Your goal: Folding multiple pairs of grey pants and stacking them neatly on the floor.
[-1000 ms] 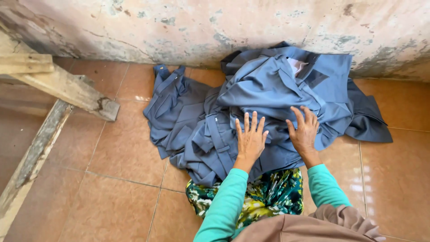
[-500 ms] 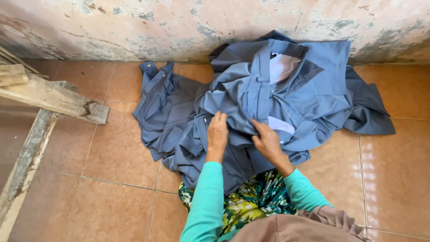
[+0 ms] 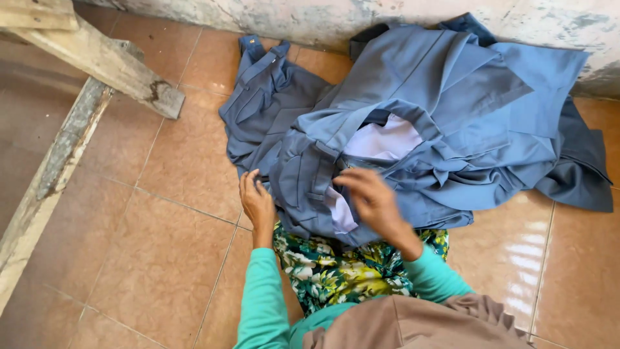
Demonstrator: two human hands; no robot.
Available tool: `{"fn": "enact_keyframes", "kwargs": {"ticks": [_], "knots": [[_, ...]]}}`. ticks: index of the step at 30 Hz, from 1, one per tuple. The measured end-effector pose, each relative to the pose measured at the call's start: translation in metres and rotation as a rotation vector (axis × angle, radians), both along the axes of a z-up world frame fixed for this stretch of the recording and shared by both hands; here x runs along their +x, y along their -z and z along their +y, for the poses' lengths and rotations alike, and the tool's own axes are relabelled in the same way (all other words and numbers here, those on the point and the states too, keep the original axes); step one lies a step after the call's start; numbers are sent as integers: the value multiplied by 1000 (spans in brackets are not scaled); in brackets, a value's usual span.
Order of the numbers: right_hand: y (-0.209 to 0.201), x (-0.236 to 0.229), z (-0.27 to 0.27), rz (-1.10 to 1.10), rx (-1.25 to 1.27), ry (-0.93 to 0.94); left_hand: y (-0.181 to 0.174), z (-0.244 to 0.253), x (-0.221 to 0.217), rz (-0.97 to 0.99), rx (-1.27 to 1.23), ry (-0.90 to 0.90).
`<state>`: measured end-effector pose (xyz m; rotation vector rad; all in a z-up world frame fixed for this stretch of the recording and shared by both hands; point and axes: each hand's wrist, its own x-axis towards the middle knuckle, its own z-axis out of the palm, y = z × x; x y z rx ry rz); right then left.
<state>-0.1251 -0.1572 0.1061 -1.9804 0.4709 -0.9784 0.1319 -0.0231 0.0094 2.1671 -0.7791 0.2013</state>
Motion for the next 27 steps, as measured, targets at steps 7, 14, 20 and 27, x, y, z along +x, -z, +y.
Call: {"fn": "enact_keyframes", "kwargs": {"ticks": [7,14,20,27], "knots": [[49,-94,-119,90,-69,478,-8,-13,-99,-146,133,61],[70,-55,-121,-102,695,292,26,-15,-115,-29,530,158],[59,-10,-105,-117,577,249,80,-40,-111,-208,710,3],[37,7,-86,-47,368,205,46,-1,-42,332,441,-42]]}}
